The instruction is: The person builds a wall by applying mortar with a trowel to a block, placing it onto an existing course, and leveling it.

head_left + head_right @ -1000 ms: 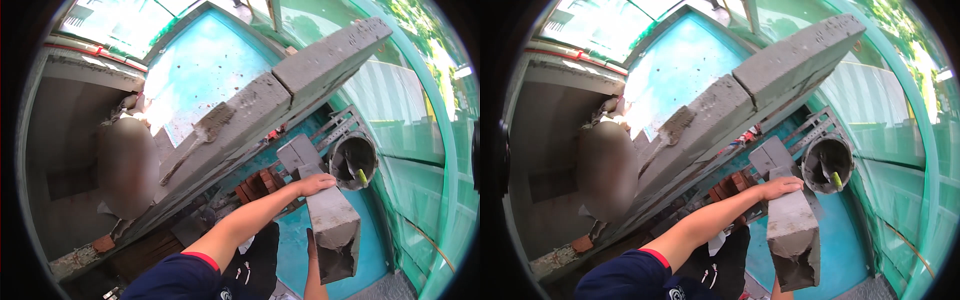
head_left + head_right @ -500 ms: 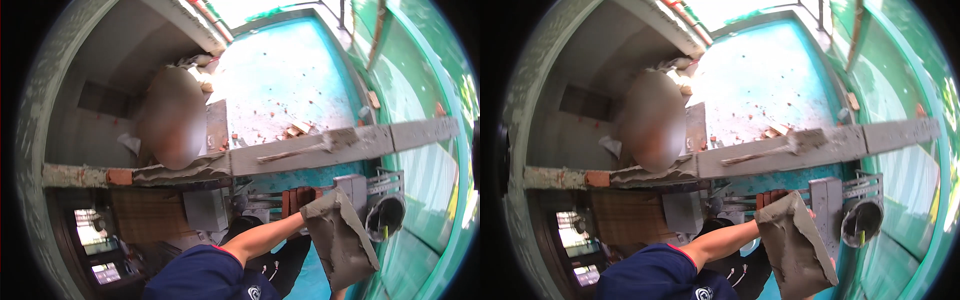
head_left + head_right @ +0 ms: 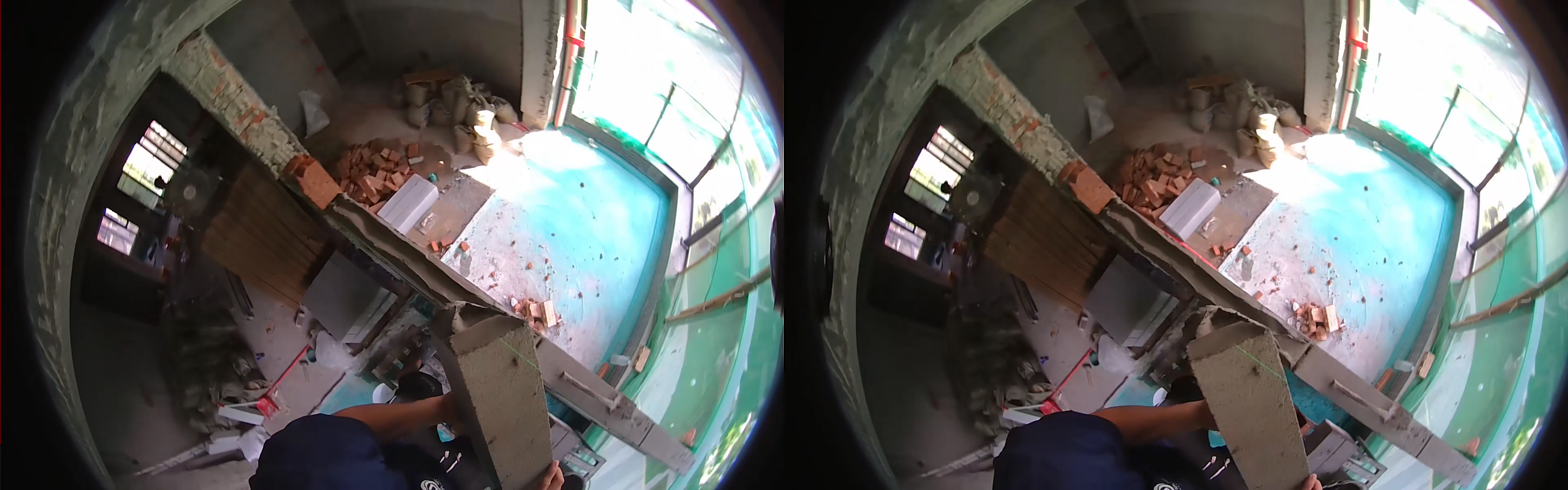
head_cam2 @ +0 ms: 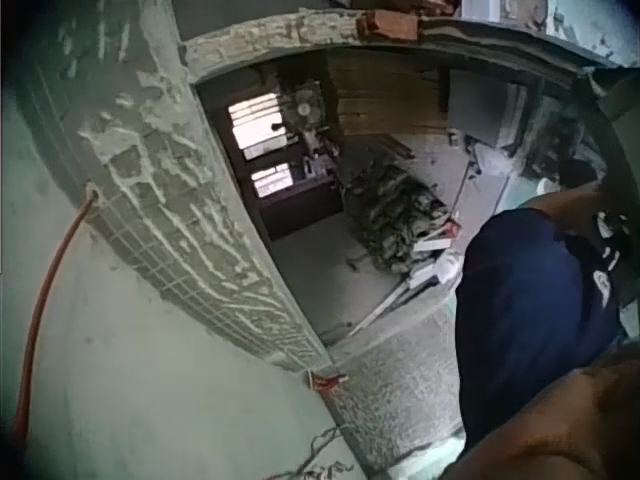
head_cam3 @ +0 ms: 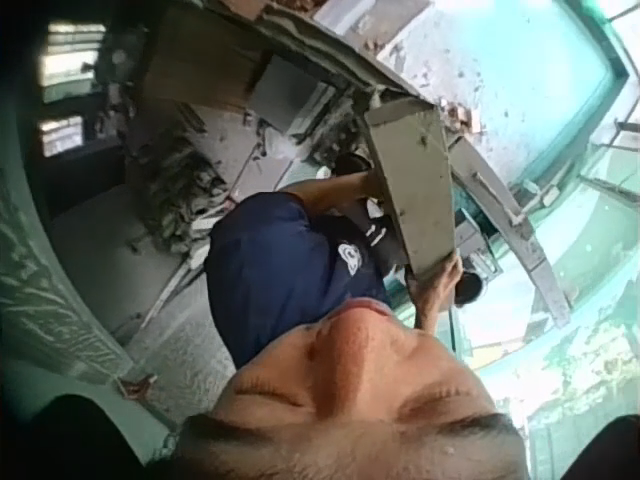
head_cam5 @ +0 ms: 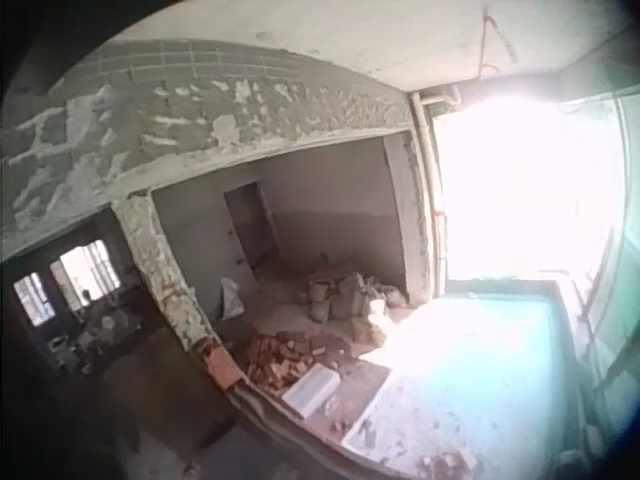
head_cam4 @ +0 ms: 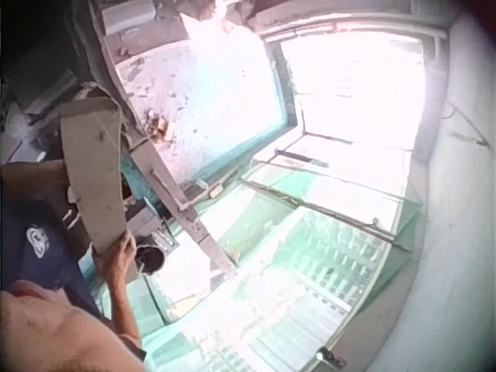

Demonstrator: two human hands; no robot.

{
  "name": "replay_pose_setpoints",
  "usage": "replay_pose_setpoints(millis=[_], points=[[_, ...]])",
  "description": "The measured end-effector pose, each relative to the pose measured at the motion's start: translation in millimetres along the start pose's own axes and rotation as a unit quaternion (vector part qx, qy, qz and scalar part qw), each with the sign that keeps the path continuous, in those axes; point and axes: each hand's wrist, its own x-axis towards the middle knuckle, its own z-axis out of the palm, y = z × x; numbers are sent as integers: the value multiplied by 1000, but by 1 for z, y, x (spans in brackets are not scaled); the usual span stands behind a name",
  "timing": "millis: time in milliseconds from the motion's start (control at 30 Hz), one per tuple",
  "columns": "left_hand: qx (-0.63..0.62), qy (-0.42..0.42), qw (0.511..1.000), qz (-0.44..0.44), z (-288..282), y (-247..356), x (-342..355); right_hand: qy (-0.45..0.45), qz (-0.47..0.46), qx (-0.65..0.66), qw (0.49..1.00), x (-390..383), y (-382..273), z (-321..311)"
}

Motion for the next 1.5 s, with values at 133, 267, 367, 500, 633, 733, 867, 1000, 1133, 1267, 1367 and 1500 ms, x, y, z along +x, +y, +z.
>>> replay_pose_setpoints(millis=[133, 267, 367, 500, 633, 733, 867, 1000, 1133, 1267, 1367, 1500], points=[[-79, 22, 991, 103, -15, 65, -29, -6, -108, -33, 994, 64, -44, 19], [-182, 97, 947, 247, -15, 147, -72, -11, -143, -54, 988, 139, -149, 21], [-274, 174, 896, 301, 21, 226, -115, -4, -197, -122, 973, 191, -213, 30], [-350, 239, 822, 380, 15, 297, -134, -1, -220, -139, 966, 252, -272, 82], [-291, 249, 811, 442, -50, 342, -127, -23, -250, -181, 951, 306, -313, 124], [-293, 256, 806, 446, -85, 374, -133, -33, -269, -184, 945, 336, -331, 161], [-266, 337, 821, 376, -98, 412, -163, -24, -288, -171, 942, 367, -337, 202], [-251, 323, 845, 345, -111, 430, -182, -51, -273, -169, 946, 382, -350, 223], [-238, 304, 846, 368, -155, 428, -164, -59, -267, -175, 946, 388, -359, 237], [-246, 296, 852, 356, -160, 427, -155, -60, -272, -184, 943, 395, -349, 242], [-258, 281, 853, 357, -168, 424, -149, -68, -280, -179, 941, 397, -345, 243], [-272, 292, 837, 376, -166, 426, -152, -63, -293, -173, 938, 398, -347, 246]])
